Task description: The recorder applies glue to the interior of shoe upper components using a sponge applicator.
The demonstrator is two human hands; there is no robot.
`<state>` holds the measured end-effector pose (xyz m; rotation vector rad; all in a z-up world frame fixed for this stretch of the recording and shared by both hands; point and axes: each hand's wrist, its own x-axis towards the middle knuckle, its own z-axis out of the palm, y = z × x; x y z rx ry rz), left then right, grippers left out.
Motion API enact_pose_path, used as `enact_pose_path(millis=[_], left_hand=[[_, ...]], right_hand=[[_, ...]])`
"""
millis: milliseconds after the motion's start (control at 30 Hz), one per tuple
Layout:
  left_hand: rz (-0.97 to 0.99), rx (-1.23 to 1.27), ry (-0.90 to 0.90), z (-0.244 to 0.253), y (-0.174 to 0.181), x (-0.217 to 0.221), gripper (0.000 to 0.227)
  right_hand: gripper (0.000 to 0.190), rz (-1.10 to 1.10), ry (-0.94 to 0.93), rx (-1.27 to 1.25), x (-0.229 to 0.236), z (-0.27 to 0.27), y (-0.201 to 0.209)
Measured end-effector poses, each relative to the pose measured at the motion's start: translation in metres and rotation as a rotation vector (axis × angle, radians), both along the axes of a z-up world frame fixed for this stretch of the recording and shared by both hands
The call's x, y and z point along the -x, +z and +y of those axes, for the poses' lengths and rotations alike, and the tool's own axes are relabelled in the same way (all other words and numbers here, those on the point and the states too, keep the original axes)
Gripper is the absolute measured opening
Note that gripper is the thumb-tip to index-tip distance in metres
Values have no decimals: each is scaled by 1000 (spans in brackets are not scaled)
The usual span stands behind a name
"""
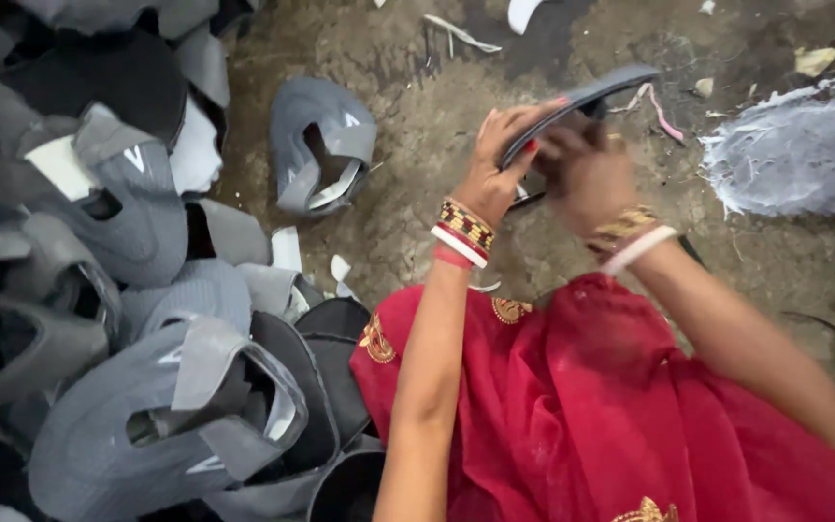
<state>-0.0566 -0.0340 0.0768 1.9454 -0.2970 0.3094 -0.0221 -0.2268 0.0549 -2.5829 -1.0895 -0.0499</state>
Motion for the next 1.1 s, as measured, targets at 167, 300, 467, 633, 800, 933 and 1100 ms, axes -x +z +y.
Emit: enact_pose_path(millis=[167,300,467,633,800,933,1100], left_hand=[[220,-101,-22,-13,39,-4,62],[142,-280,-33,-28,40,-11,55],[52,-218,-140,-28,25,-11,57],[55,-228,76,0,-19,-3,37],[50,-159,309,8,-34,9,32],[309,-47,495,10,-77,27,28],[181,-51,633,16,-107,57,41]], right_hand=[[49,-240,-106,-11,6,4,-47],[37,18,-162,42,22,-4,-35],[47,-204,-285,9,17,-21,-16],[52,133,-132,95,-9,-6,-12],[61,-25,-93,37,-17,7,-39],[62,-268,-36,274,-26,11,-50],[65,70,24,181,-13,30,-56]])
